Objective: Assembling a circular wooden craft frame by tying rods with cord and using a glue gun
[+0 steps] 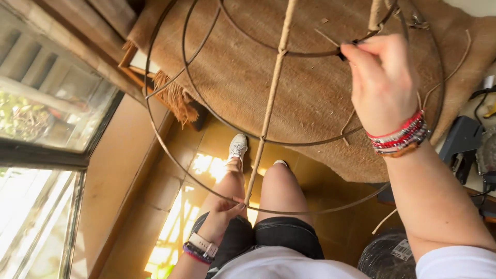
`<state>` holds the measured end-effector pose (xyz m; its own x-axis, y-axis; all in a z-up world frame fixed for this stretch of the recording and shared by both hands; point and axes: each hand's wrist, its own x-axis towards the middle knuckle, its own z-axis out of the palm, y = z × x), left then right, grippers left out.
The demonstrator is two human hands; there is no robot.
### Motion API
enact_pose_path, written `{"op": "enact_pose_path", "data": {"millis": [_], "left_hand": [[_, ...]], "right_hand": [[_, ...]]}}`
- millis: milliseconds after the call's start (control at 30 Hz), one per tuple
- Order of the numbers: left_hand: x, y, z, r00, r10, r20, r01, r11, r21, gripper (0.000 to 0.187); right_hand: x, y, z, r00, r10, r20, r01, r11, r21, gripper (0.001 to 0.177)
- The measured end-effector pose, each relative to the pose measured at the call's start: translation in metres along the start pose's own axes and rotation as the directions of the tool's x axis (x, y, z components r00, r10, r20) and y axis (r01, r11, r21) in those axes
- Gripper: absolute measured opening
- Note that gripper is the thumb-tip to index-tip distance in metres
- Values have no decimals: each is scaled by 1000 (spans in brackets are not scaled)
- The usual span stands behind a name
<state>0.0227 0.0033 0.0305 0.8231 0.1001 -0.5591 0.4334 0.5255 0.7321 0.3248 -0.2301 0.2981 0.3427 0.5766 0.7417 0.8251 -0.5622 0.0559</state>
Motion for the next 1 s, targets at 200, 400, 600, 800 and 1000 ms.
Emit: {"op": "enact_pose_path", "data": {"millis": [200, 400, 600, 800, 1000], "left_hand": [[-4, 1, 7, 983, -37, -182, 43, 999, 28, 8], [-1, -9, 24, 971, 108, -212, -111, 994, -1, 13], [1, -23, 16, 983, 93, -155, -111, 987, -113, 20], [-5, -14, 20, 990, 105, -96, -113, 990, -85, 26], [-7, -13, 22, 992, 96, -85, -102, 992, -68, 26]], "right_hand": [[-64, -85, -30, 890, 331, 313, -439, 808, 393, 22], [-239, -108, 109, 396, 138, 908, -909, -80, 409, 40], [-230, -114, 147, 347, -102, 933, -937, -92, 338, 41], [-222, -116, 174, 386, -230, 893, -920, -171, 353, 40], [-229, -121, 204, 381, -356, 854, -915, -13, 403, 44]]}}
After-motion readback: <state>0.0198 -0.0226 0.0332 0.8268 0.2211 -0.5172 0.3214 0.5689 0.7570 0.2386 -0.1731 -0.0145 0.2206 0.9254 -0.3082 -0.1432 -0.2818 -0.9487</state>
